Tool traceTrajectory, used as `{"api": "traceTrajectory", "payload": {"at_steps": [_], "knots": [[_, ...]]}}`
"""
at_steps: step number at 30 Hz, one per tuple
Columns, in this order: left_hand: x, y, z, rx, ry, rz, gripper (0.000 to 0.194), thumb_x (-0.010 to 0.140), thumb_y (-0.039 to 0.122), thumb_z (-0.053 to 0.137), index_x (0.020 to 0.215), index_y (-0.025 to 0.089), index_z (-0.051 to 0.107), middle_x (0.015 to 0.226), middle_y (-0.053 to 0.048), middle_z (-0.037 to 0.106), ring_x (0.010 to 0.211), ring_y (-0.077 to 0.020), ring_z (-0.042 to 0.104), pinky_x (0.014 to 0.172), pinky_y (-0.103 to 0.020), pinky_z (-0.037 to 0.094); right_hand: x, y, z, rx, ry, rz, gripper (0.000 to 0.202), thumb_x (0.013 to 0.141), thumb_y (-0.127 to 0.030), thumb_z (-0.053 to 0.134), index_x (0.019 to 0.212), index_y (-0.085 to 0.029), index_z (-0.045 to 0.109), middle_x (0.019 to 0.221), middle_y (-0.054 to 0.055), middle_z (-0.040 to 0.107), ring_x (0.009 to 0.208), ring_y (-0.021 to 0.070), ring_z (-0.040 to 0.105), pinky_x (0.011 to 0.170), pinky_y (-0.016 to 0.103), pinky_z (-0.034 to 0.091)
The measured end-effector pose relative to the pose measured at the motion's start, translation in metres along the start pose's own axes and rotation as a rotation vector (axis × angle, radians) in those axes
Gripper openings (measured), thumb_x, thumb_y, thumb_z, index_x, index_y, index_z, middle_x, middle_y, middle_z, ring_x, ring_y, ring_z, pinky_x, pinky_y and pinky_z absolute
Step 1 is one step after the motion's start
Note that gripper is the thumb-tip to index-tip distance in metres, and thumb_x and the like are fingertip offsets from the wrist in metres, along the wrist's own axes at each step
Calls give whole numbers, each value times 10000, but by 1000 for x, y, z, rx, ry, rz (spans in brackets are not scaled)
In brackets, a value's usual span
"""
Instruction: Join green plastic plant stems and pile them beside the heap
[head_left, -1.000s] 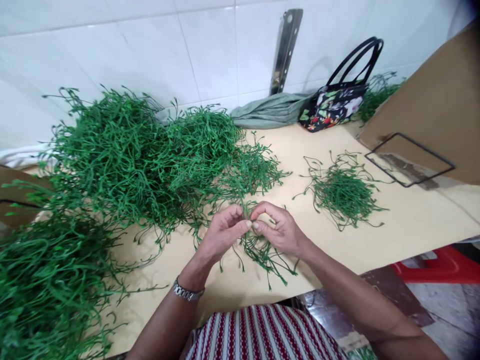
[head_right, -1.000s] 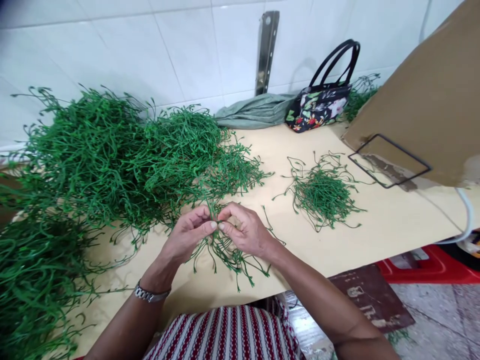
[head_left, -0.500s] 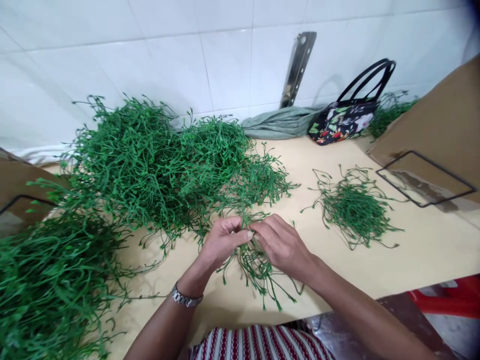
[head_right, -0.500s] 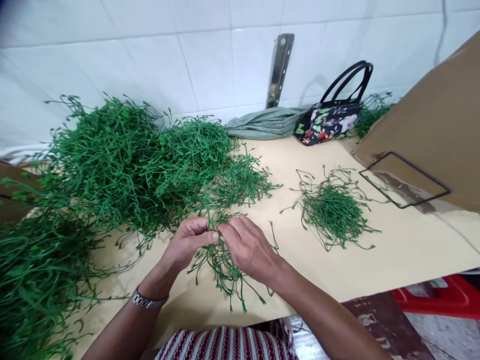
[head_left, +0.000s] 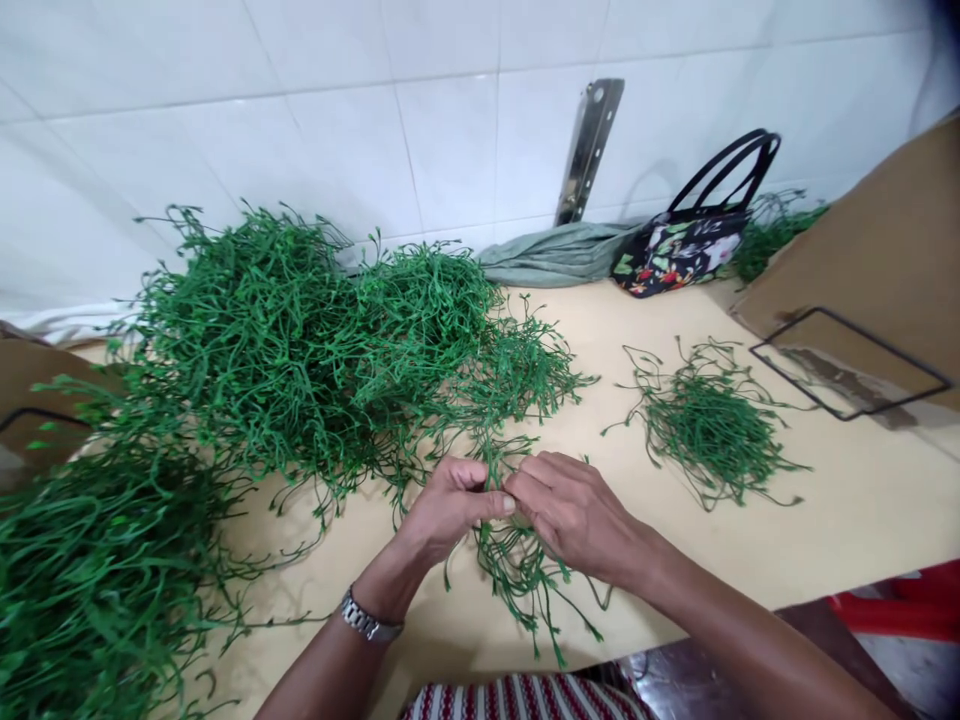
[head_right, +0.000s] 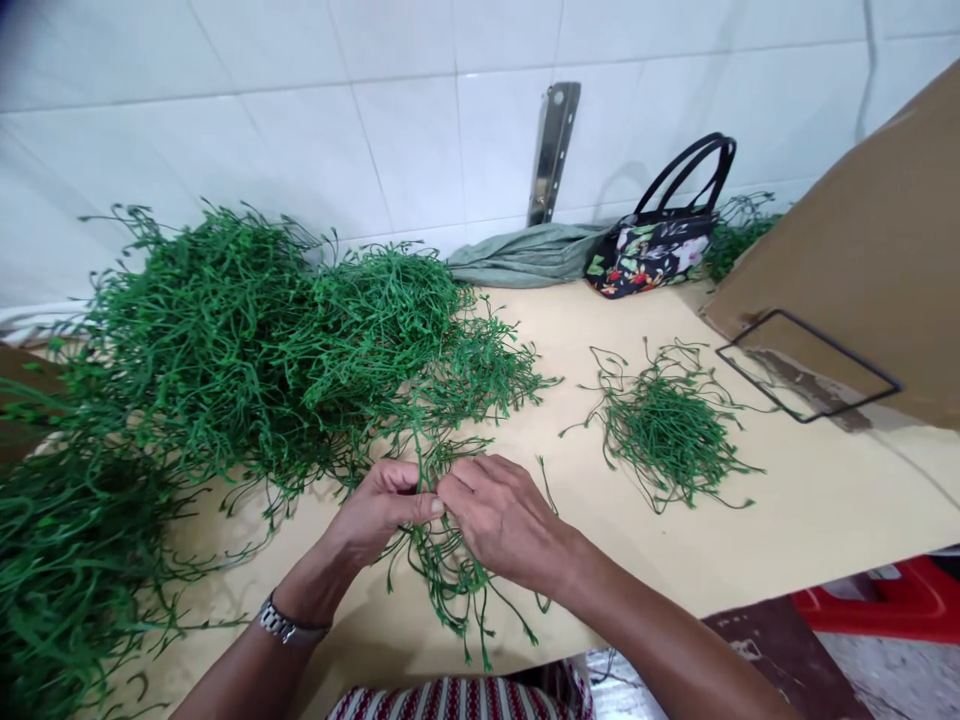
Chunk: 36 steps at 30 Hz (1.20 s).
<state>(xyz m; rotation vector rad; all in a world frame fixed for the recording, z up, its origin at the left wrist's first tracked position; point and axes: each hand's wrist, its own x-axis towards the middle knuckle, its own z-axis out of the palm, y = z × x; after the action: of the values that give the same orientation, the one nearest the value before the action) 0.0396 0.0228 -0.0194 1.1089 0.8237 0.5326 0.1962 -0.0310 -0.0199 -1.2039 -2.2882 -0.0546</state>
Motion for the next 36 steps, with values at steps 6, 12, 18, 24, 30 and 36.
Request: {"api": "traceTrajectory", "payload": {"at_steps": [6,12,18,24,30,36], "knots": [[0,0,5,-32,-51,-92,379,423,320,789,384,115,472,404,55,343,445,-43,246,465,-224,145,1,2,-4,194,-16,-13,201,750,-61,368,612,-177,456,588,-3,429,557,125,365,535,263,324],[-1,16,-4,-37,-5,-51,258,403,273,806,422,118,599,374,34,450,387,-49,305,414,-216,200,-6,3,-2,670,-108,243,186,822,-131,422,662,-163,512,578,-24,472,505,82,415,452,200,321],[4,23,-11,-18,57,88,245,461,290,805,446,130,620,488,-14,589,466,-86,454,457,-220,337,-28,52,-33,336,99,396,133,848,-199,481,835,-188,614,730,19,617,641,130,570,545,236,437],[7,12,-10,-38,147,153,298,548,309,766,401,142,569,461,-25,592,508,-110,506,473,-221,351,-74,141,-72,-608,257,501,173,812,-165,504,895,-167,655,816,130,622,779,256,578,646,352,419],[9,14,0,-28,206,173,119,551,219,754,542,141,663,533,-7,605,497,-90,486,476,-211,350,-31,82,-46,-2,257,379,199,855,-234,505,1017,-174,603,949,101,638,872,207,592,758,349,475],[11,5,7,-88,219,255,106,583,172,746,621,148,650,542,37,561,496,-56,443,479,-173,347,18,14,-6,255,18,181,168,876,-289,487,863,-148,578,780,51,602,733,159,548,682,300,452]]}}
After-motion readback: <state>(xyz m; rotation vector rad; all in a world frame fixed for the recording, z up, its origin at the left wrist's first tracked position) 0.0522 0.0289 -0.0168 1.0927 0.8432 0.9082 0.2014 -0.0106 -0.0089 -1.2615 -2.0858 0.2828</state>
